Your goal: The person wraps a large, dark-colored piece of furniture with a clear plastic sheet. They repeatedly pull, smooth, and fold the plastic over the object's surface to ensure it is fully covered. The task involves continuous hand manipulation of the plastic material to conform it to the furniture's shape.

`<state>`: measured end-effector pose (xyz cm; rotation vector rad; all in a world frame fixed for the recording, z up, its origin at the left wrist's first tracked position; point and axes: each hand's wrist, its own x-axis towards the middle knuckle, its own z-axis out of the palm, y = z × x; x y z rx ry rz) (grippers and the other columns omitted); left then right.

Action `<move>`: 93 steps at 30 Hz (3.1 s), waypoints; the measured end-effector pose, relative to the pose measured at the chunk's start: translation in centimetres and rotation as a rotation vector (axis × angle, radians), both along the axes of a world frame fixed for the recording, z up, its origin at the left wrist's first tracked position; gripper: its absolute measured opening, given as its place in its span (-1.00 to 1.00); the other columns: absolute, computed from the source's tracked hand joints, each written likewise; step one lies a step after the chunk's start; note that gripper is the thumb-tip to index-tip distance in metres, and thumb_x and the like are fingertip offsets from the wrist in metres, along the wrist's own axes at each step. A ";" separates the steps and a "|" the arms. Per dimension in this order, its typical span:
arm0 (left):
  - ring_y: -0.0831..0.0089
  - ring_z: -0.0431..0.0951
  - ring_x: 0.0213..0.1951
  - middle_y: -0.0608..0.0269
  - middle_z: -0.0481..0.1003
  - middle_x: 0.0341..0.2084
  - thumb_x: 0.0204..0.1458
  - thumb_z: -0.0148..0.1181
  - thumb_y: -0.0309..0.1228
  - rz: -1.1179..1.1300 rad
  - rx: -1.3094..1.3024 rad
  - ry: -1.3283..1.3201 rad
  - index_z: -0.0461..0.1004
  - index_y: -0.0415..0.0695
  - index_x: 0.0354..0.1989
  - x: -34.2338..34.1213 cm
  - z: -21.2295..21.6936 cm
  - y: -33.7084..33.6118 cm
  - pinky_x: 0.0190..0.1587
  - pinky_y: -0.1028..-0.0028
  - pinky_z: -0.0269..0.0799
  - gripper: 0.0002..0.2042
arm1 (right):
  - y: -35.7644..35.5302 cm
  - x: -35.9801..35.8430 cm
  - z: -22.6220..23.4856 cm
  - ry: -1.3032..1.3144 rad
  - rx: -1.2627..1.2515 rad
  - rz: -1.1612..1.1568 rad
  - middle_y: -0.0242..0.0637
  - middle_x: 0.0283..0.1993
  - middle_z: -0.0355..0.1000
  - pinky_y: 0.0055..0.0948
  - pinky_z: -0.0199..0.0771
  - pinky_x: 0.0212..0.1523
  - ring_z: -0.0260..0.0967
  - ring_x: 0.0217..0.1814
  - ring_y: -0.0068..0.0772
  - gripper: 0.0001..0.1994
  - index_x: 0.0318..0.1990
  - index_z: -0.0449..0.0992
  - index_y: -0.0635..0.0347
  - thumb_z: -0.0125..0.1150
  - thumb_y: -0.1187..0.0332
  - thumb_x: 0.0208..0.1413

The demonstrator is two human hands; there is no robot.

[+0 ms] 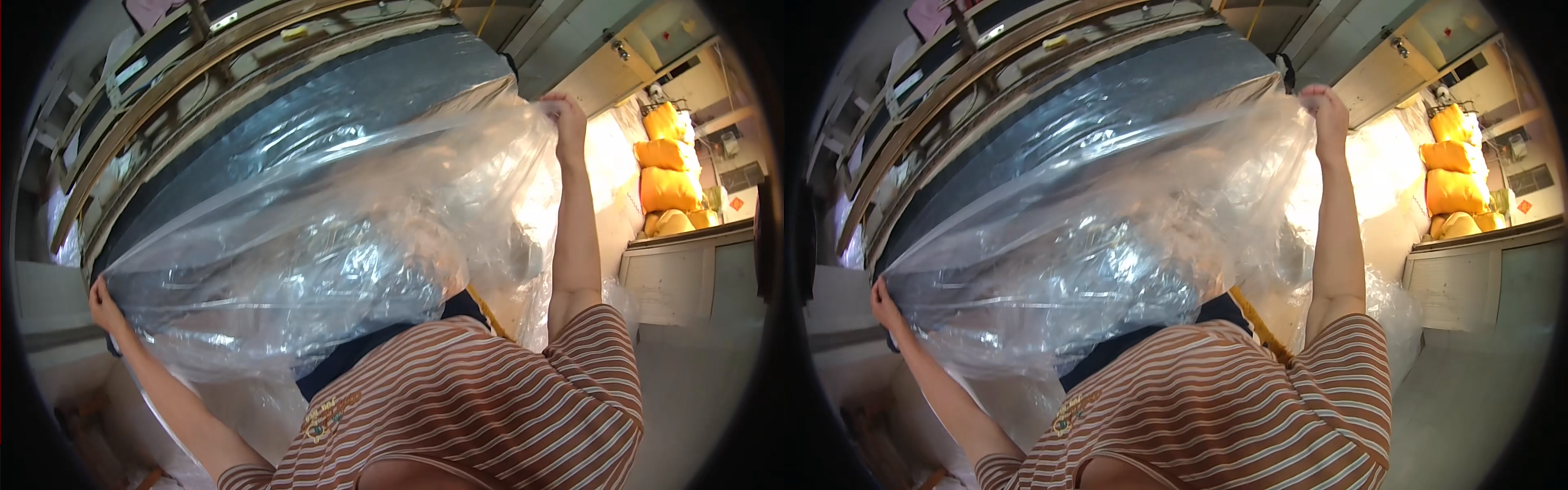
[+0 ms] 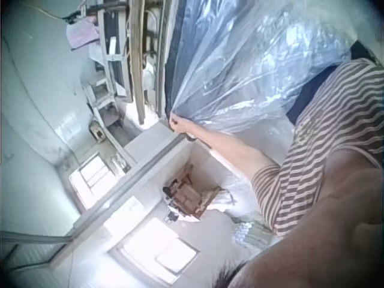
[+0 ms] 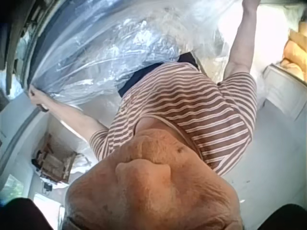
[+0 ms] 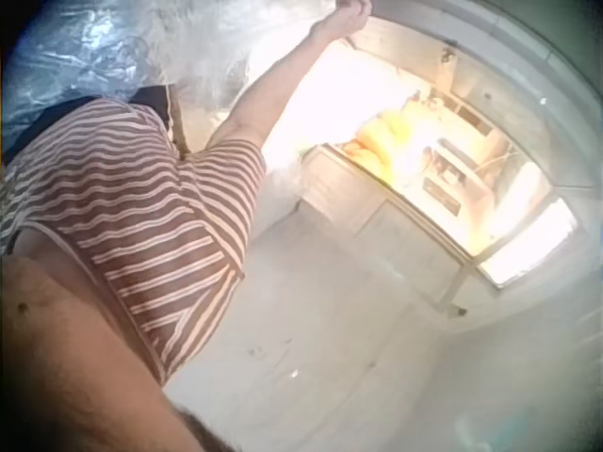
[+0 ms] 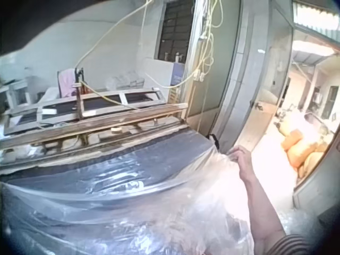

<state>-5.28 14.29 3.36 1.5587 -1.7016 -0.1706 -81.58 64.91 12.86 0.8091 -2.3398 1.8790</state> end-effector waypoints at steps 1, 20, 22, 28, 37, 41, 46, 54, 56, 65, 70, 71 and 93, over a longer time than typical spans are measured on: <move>0.42 0.52 -0.22 0.22 0.58 -0.26 0.07 0.16 -0.12 0.017 0.007 0.016 0.57 -0.17 -0.19 0.3 0.0 0.1 -0.09 0.49 0.35 -0.65 | -1.6 -1.5 1.5 -0.337 -0.285 0.175 -0.39 -0.34 0.41 -0.51 0.34 -0.27 0.35 -0.32 -0.54 -0.82 -0.27 0.52 0.20 -0.03 0.48 0.04; 0.42 0.44 -0.09 0.21 0.50 -0.10 0.14 0.11 -0.22 0.154 0.020 0.230 0.49 -0.21 -0.01 2.7 3.4 7.1 -0.01 0.48 0.31 -0.64 | -21.7 -8.7 -4.1 0.446 0.798 0.249 -0.22 -0.50 0.48 -0.18 0.40 -0.32 0.44 -0.35 -0.13 -0.68 -0.50 0.58 0.06 0.13 0.01 -0.06; 0.43 0.44 -0.09 0.23 0.48 -0.09 0.14 0.12 -0.23 0.185 0.064 0.251 0.47 -0.21 0.01 5.2 5.0 9.3 -0.03 0.49 0.32 -0.64 | -22.0 -9.6 -4.1 0.459 0.815 0.286 -0.23 -0.49 0.48 -0.20 0.40 -0.30 0.44 -0.34 -0.16 -0.69 -0.48 0.57 0.08 0.15 0.03 -0.07; 0.48 0.40 -0.03 0.28 0.45 -0.07 0.14 0.12 -0.19 0.142 0.276 0.360 0.43 -0.14 0.03 13.8 5.3 16.0 -0.01 0.52 0.25 -0.64 | -23.6 -13.8 -5.9 0.320 0.517 0.618 -0.46 -0.50 0.37 -0.52 0.26 -0.36 0.25 -0.42 -0.60 -0.79 -0.35 0.49 0.17 0.29 0.25 -0.06; 0.27 0.34 0.05 0.10 0.32 0.04 0.18 -0.02 -0.21 0.055 0.041 0.817 0.30 -0.20 0.08 8.0 6.8 9.2 0.15 0.35 0.25 -0.62 | -24.8 -15.0 2.9 -0.381 -0.308 0.833 -0.08 -0.25 0.35 -0.26 0.31 -0.09 0.32 -0.11 -0.16 -0.80 -0.19 0.39 0.22 0.10 0.31 0.11; 0.45 0.42 -0.11 0.22 0.48 -0.15 0.13 0.10 -0.25 0.031 0.012 0.474 0.47 -0.16 -0.05 7.2 4.2 1.1 -0.04 0.44 0.34 -0.70 | -28.2 -13.9 -3.1 0.152 0.149 0.263 -0.38 -0.40 0.44 -0.50 0.36 -0.20 0.37 -0.29 -0.58 -0.78 -0.29 0.47 0.23 0.13 0.24 0.09; 0.57 0.42 -0.26 0.35 0.53 -0.33 0.10 0.16 -0.22 0.131 -0.045 0.374 0.56 -0.17 -0.22 4.2 -3.0 -6.7 -0.14 0.53 0.32 -0.74 | -28.1 -13.0 -8.4 0.212 -0.007 0.166 -0.29 -0.37 0.48 -0.48 0.36 -0.20 0.39 -0.31 -0.44 -0.81 -0.25 0.48 0.24 0.15 0.32 0.06; 0.56 0.45 -0.22 0.33 0.55 -0.23 0.08 0.17 -0.23 0.091 0.049 0.390 0.57 -0.19 -0.14 1.0 -2.2 -11.5 -0.10 0.58 0.32 -0.70 | -30.0 -14.5 -8.1 0.296 0.179 0.072 -0.21 -0.32 0.41 -0.39 0.35 -0.14 0.38 -0.26 -0.29 -0.76 -0.32 0.55 0.21 0.25 0.23 -0.07; 0.54 0.44 -0.22 0.31 0.54 -0.23 0.07 0.18 -0.24 0.064 0.036 0.394 0.56 -0.20 -0.15 1.0 -2.3 -12.0 -0.10 0.57 0.32 -0.70 | -30.4 -14.1 -8.1 0.303 0.188 0.031 -0.19 -0.29 0.38 -0.37 0.35 -0.12 0.36 -0.24 -0.25 -0.75 -0.34 0.53 0.20 0.26 0.21 -0.09; 0.39 0.44 -0.16 0.14 0.45 -0.19 0.15 0.05 -0.25 0.211 0.241 0.590 0.39 -0.29 -0.10 0.6 -3.3 -13.8 -0.06 0.45 0.31 -0.67 | -30.5 -14.2 -7.9 0.411 0.223 -0.162 0.01 -0.13 0.22 -0.27 0.26 0.00 0.24 -0.09 -0.04 -0.66 -0.34 0.35 0.26 0.28 0.19 -0.12; 0.30 0.40 -0.01 0.06 0.38 -0.04 0.24 -0.18 -0.26 0.061 0.196 0.975 0.31 -0.37 -0.01 5.2 -2.6 -13.4 0.07 0.38 0.29 -0.62 | -31.1 -15.1 -8.9 0.326 0.127 -0.118 0.04 -0.12 0.23 -0.23 0.20 0.05 0.23 -0.07 0.02 -0.66 -0.32 0.35 0.29 0.18 0.15 0.00; 0.30 0.40 -0.01 0.05 0.38 -0.02 0.24 -0.18 -0.26 0.069 0.185 0.970 0.31 -0.38 0.01 3.6 -3.4 -12.7 0.08 0.38 0.28 -0.61 | -30.8 -15.3 -8.7 0.333 0.145 -0.131 0.06 -0.11 0.24 -0.21 0.19 0.06 0.23 -0.06 0.04 -0.66 -0.32 0.36 0.30 0.16 0.14 0.02; 0.39 0.46 -0.05 0.17 0.48 -0.11 0.11 0.12 -0.39 -0.522 0.052 0.058 0.44 -0.22 0.00 -30.6 16.4 12.8 0.05 0.46 0.32 -0.70 | -14.6 2.2 4.7 0.123 0.232 0.837 -0.56 -0.40 0.09 -0.63 0.10 -0.25 0.01 -0.32 -0.68 -0.81 -0.33 0.25 0.11 0.01 0.23 0.23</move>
